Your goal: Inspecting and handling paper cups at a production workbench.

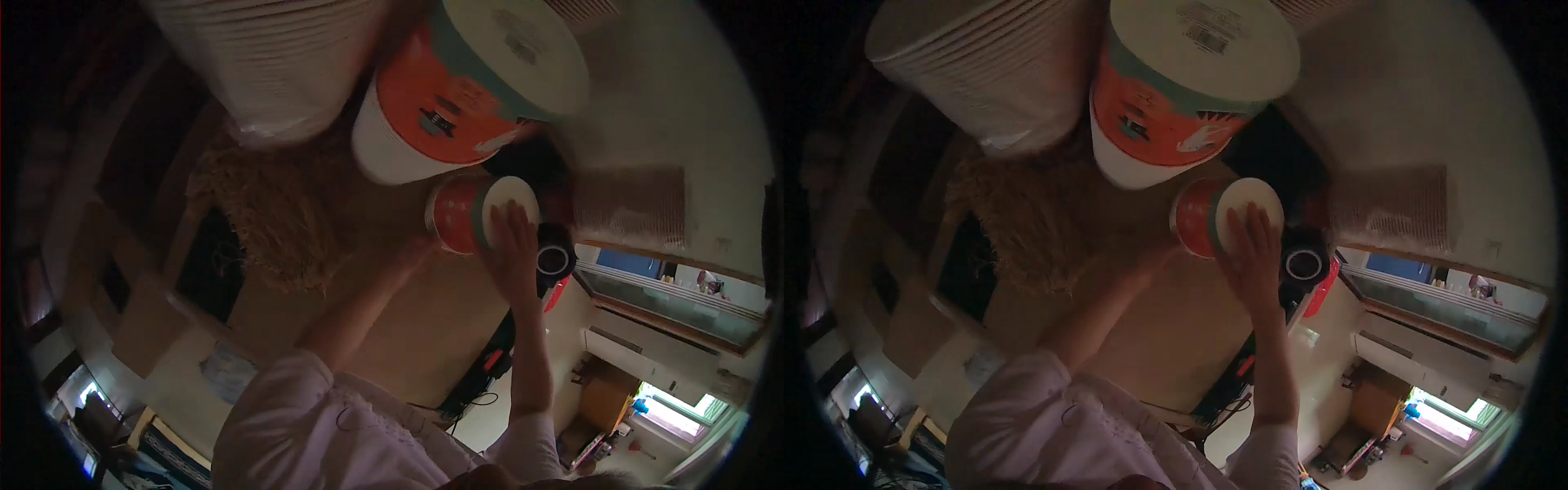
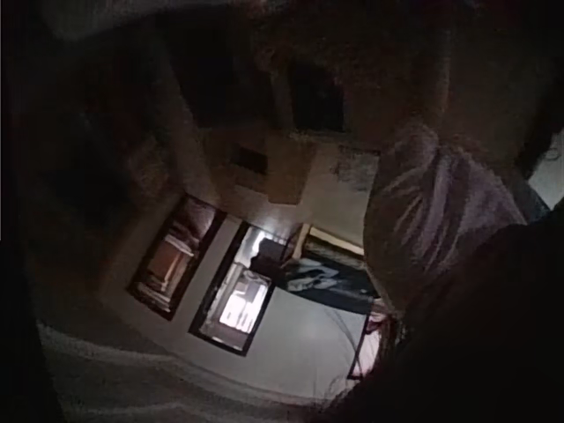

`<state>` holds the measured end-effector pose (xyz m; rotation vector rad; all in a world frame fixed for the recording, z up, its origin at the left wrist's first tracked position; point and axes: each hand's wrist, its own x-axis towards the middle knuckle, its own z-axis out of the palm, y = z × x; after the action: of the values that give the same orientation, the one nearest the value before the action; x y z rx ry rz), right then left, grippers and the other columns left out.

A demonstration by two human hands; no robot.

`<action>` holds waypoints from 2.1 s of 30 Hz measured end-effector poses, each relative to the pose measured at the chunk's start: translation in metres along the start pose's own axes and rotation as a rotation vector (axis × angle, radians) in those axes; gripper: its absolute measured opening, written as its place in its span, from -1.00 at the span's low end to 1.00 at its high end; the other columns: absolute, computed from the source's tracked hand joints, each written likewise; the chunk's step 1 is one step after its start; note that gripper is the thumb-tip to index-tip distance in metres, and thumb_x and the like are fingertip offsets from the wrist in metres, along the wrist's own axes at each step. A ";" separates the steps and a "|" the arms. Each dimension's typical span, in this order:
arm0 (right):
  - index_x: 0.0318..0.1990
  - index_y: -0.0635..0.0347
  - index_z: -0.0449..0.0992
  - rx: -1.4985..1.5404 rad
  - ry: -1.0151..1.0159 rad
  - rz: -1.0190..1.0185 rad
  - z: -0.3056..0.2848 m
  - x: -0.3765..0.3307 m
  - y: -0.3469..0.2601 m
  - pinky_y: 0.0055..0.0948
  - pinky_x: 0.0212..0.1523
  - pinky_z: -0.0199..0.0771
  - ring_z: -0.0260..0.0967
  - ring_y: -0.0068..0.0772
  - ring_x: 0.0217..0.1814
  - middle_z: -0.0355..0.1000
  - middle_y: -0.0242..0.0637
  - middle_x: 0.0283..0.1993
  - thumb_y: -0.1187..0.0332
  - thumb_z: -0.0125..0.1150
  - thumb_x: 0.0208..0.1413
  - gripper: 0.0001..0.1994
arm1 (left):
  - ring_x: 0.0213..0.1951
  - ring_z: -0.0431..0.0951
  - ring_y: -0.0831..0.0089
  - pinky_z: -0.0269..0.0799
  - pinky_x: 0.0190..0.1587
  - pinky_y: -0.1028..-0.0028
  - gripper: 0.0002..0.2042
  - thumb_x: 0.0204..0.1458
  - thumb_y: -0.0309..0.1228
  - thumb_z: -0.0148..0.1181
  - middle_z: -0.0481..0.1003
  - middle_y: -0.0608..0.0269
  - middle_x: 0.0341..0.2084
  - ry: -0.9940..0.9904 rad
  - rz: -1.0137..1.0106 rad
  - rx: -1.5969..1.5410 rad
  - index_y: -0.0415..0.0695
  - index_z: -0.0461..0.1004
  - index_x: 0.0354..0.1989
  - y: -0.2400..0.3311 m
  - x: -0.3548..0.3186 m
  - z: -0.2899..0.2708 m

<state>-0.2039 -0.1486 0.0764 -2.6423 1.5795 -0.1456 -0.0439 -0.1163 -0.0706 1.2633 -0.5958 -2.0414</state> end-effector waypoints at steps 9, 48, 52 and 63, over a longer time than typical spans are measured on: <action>0.21 -0.02 0.14 0.001 0.002 0.014 -0.002 0.000 -0.002 0.05 0.21 -0.08 -0.09 0.12 0.30 -0.04 0.00 0.29 0.23 0.16 -0.12 -0.35 | -0.66 0.38 0.61 0.14 -0.75 0.64 -0.77 0.02 -0.18 0.04 0.46 0.30 -0.53 -0.023 -0.223 -0.259 -0.06 0.44 -0.30 -0.055 0.016 0.058; 0.17 -0.02 0.20 0.043 0.050 0.021 -0.004 0.002 -0.007 0.01 0.21 -0.06 -0.07 0.05 0.30 0.00 -0.07 0.28 0.25 0.22 -0.15 -0.37 | -0.33 0.50 0.22 0.41 -0.24 0.29 -0.78 -0.04 -0.29 0.05 0.49 0.14 -0.45 0.422 0.543 0.593 -0.15 0.43 -0.28 -0.015 0.055 -0.026; 0.17 -0.03 0.21 0.042 0.043 0.035 -0.003 0.001 -0.008 0.01 0.22 -0.07 -0.08 0.04 0.31 0.00 -0.08 0.28 0.26 0.20 -0.14 -0.38 | -0.36 0.48 0.34 0.41 -0.23 0.33 -0.79 -0.02 -0.29 0.06 0.49 0.19 -0.47 0.385 0.179 0.194 -0.16 0.44 -0.30 -0.018 0.058 -0.029; 0.18 -0.02 0.20 0.046 0.043 0.031 -0.003 0.002 -0.008 0.03 0.22 -0.08 -0.10 0.03 0.33 -0.02 -0.08 0.29 0.27 0.21 -0.14 -0.37 | -0.28 0.51 0.20 0.39 -0.21 0.30 -0.73 -0.07 -0.18 0.08 0.51 0.08 -0.40 0.391 0.459 0.478 -0.14 0.49 -0.34 0.001 0.036 -0.018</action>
<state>-0.1963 -0.1463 0.0803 -2.5952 1.6091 -0.2360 -0.0391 -0.1444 -0.0990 1.5650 -1.1034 -1.2700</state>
